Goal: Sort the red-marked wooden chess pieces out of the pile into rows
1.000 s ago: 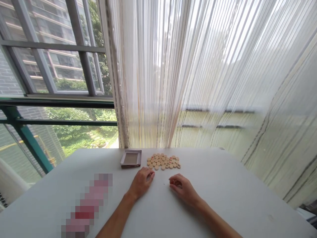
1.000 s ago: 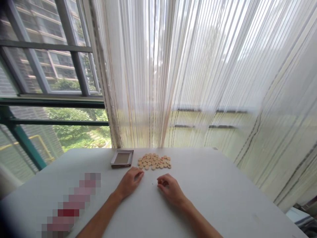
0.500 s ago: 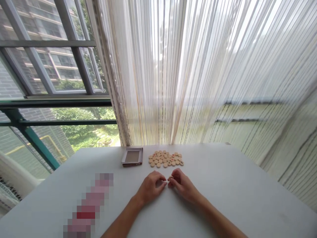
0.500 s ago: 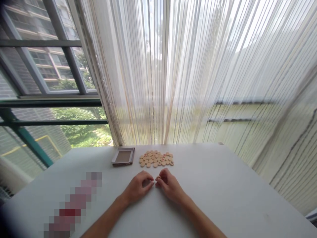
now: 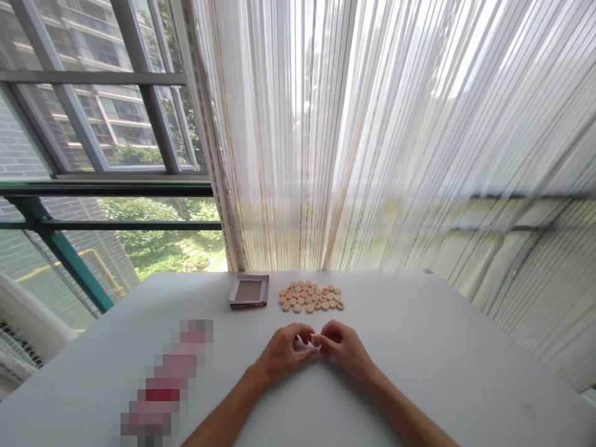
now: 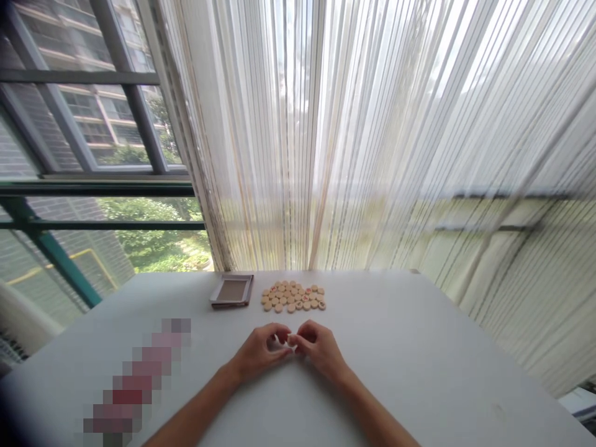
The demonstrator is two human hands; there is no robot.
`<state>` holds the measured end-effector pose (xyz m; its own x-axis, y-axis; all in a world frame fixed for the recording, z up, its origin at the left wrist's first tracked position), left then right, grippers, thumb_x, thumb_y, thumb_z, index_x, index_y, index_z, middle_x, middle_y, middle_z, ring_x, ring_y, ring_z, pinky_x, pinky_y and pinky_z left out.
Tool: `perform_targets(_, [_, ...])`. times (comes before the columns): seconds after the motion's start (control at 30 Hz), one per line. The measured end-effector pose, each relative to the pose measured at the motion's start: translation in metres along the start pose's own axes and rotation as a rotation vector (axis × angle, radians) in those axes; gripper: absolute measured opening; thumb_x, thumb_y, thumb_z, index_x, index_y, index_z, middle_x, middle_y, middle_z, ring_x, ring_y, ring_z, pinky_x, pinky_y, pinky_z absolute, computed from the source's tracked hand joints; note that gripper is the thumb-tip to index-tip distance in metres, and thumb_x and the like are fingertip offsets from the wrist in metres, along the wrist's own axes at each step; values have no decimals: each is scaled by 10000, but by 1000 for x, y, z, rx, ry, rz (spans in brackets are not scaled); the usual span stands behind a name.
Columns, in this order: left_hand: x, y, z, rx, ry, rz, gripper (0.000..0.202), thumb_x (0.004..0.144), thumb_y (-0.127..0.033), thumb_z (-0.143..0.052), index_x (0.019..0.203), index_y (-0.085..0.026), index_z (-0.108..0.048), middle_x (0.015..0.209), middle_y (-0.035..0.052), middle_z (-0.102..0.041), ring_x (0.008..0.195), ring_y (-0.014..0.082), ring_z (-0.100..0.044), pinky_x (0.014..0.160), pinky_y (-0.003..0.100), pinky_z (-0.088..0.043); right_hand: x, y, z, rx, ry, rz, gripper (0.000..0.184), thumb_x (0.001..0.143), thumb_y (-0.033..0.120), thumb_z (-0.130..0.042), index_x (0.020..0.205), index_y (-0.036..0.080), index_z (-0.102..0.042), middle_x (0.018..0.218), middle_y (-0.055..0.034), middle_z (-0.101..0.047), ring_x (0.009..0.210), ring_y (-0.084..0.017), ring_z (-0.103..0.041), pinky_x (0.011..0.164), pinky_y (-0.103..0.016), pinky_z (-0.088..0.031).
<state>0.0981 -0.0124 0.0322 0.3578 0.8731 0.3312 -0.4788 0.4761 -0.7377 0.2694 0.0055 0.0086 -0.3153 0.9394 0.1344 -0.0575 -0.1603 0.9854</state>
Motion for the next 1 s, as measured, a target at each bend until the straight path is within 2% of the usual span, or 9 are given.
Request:
perform_targets(0.17, [0,-1,-4,-65,61,51,238,792,-379,-688,942,-194,-699,808,21,-727,707,144,-638,667,236,-494,-3,4,-1,-50,25,13,361,806,535,-640,798,175,-661,708,-33,-704,654,-179,-652,627,-291,-508])
perform_targets(0.27, [0,3,-4,-65,22,81,254,779,-397,-700,924,-189,-678,764,10,-723,666,134,-631,632,226,-482,-7,10,-3,-36,82,36,344,854,509,-598,896,175,-669,752,-43,-714,703,-185,-666,665,-297,-517])
perform_targets(0.4, [0,8,-4,-87,-17,81,254,776,-380,-706,929,-187,-649,755,5,-715,658,133,-631,622,226,-482,-9,13,-4,11,136,48,341,848,479,-626,1009,180,-646,834,-58,-728,753,-186,-673,689,-296,-518])
perform_targets(0.53, [0,7,-3,-102,-3,83,264,759,-396,-722,888,-179,-642,773,10,-708,659,134,-619,621,227,-489,-8,10,-4,-8,119,45,348,831,489,-641,976,173,-646,867,-65,-726,778,-192,-677,710,-301,-523])
perform_targets(0.6, [0,5,-4,-122,13,83,287,756,-395,-727,928,-180,-646,790,9,-710,668,134,-621,631,228,-495,-7,8,-3,-31,105,40,338,821,485,-653,958,177,-638,868,-59,-720,791,-194,-677,711,-296,-524])
perform_targets(0.7, [0,5,-5,-128,45,74,293,781,-382,-703,996,-186,-667,801,14,-714,674,133,-623,643,228,-498,-6,6,-1,-94,63,53,299,815,464,-665,899,181,-616,809,-40,-698,741,-177,-658,668,-280,-513])
perform_targets(0.8, [0,6,-6,-109,34,65,261,796,-372,-686,980,-187,-689,787,16,-714,663,131,-615,639,227,-491,-6,5,0,-165,37,66,268,820,442,-663,842,185,-590,736,-18,-666,679,-159,-624,619,-266,-489])
perform_targets(1.0, [1,6,-5,-103,17,91,262,776,-394,-704,929,-181,-701,755,17,-715,650,135,-609,624,230,-484,-7,9,-2,-138,78,69,260,862,452,-611,862,194,-579,755,-19,-675,707,-167,-636,642,-274,-491])
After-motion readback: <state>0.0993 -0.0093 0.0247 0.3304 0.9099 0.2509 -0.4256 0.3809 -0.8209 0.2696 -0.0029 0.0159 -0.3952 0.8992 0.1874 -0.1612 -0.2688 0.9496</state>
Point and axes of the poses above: each hand's wrist, its own x-axis towards the middle knuckle, its own z-axis out of the back of the hand, y = z × x, the point moved 4 cm from there along x, towards the middle knuckle
